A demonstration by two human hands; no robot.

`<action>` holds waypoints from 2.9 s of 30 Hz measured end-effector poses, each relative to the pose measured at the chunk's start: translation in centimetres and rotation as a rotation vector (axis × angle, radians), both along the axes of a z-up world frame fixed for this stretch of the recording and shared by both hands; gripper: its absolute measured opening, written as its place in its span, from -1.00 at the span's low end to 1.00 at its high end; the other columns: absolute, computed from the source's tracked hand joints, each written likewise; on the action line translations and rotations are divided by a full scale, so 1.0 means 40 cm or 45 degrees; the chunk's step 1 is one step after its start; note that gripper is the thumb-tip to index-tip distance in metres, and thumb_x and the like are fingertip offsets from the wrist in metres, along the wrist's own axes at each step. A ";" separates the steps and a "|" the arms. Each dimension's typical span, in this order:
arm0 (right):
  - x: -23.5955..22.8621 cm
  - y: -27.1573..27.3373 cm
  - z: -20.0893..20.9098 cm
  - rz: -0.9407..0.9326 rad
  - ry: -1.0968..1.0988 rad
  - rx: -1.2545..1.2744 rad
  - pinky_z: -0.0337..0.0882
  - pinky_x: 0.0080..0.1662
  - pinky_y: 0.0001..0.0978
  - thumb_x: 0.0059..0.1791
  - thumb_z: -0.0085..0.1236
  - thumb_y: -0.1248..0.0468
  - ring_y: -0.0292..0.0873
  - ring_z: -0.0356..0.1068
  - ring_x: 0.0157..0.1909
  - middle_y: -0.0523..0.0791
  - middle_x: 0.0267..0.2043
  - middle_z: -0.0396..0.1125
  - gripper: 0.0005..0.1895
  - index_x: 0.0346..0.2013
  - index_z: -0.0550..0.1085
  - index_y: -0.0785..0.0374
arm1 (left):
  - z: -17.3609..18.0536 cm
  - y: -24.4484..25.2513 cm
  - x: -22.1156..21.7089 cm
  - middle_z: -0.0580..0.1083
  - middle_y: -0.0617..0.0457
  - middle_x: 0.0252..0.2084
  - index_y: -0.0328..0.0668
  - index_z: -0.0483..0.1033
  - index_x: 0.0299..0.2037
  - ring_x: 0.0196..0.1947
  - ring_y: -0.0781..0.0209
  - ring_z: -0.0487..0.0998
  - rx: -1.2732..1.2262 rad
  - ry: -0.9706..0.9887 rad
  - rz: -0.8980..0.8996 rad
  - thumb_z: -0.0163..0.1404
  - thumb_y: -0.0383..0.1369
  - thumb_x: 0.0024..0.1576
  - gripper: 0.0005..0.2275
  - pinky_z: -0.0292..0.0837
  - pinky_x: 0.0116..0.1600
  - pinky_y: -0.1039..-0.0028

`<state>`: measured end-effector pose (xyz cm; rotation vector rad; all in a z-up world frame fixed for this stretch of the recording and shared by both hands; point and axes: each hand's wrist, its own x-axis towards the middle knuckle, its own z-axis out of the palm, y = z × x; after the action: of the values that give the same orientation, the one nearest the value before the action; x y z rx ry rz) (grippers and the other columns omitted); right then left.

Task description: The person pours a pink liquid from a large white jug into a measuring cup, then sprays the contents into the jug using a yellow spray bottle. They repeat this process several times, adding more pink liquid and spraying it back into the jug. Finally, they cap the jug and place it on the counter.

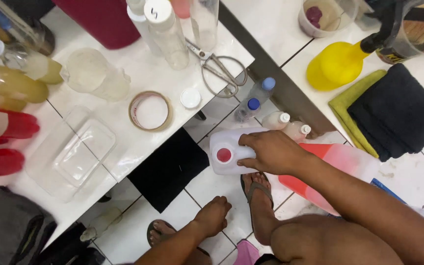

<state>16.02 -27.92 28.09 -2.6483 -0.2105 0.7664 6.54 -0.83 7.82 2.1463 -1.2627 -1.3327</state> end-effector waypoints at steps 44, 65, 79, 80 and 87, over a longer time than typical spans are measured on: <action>0.034 0.044 0.072 -0.378 0.270 0.160 0.43 -0.03 -0.06 -0.12 -0.10 -0.42 0.16 0.50 -0.15 0.05 -0.42 0.48 -0.26 -0.40 0.58 0.20 | 0.481 -0.164 0.226 0.51 -0.18 0.11 -0.34 0.28 0.28 0.25 0.00 0.33 -0.944 0.420 1.720 -0.04 -0.34 0.24 -0.58 0.14 0.36 0.22; 0.222 0.197 0.284 0.046 -0.419 -0.036 0.48 -0.01 0.08 -0.03 0.10 0.20 0.20 0.37 0.13 0.10 0.30 0.14 -0.37 0.34 0.22 0.12 | 0.525 -0.103 0.255 0.11 -0.27 0.43 -0.28 0.00 0.43 0.46 -0.22 0.00 -0.581 0.109 1.127 0.42 -0.21 -0.32 0.07 -0.22 0.52 0.09; 0.097 0.202 0.323 0.214 0.032 -0.172 0.45 0.04 0.06 -0.12 0.20 0.27 0.21 0.45 0.02 0.07 -0.02 0.42 -0.56 0.06 0.47 0.24 | 0.416 -0.077 0.261 0.00 -0.11 0.48 -0.13 0.03 0.42 0.47 -0.13 -0.03 -0.566 0.108 1.068 0.38 -0.08 -0.25 0.02 -0.12 0.53 0.09; 0.078 0.201 0.304 0.256 0.082 -0.160 0.46 0.04 0.05 -0.11 0.19 0.30 0.21 0.44 0.03 0.07 0.01 0.41 -0.57 0.07 0.45 0.21 | 0.414 -0.078 0.261 -0.01 -0.12 0.48 -0.13 0.01 0.42 0.48 -0.14 -0.03 -0.580 0.125 1.060 0.37 -0.07 -0.25 0.03 -0.12 0.53 0.08; 0.029 0.176 0.214 0.667 -0.160 -0.252 0.47 -0.02 -0.10 -0.16 0.14 0.49 0.09 0.40 -0.03 -0.08 0.02 0.37 -0.65 -0.10 0.46 0.18 | 0.422 -0.089 0.269 -0.03 -0.10 0.48 -0.09 -0.03 0.44 0.47 -0.11 -0.03 -0.575 0.178 1.042 0.35 -0.13 -0.20 0.00 -0.06 0.50 0.09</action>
<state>17.17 -20.88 36.65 -2.8619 -0.9340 0.8054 17.32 -4.39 24.70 1.8637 -0.4513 -0.7371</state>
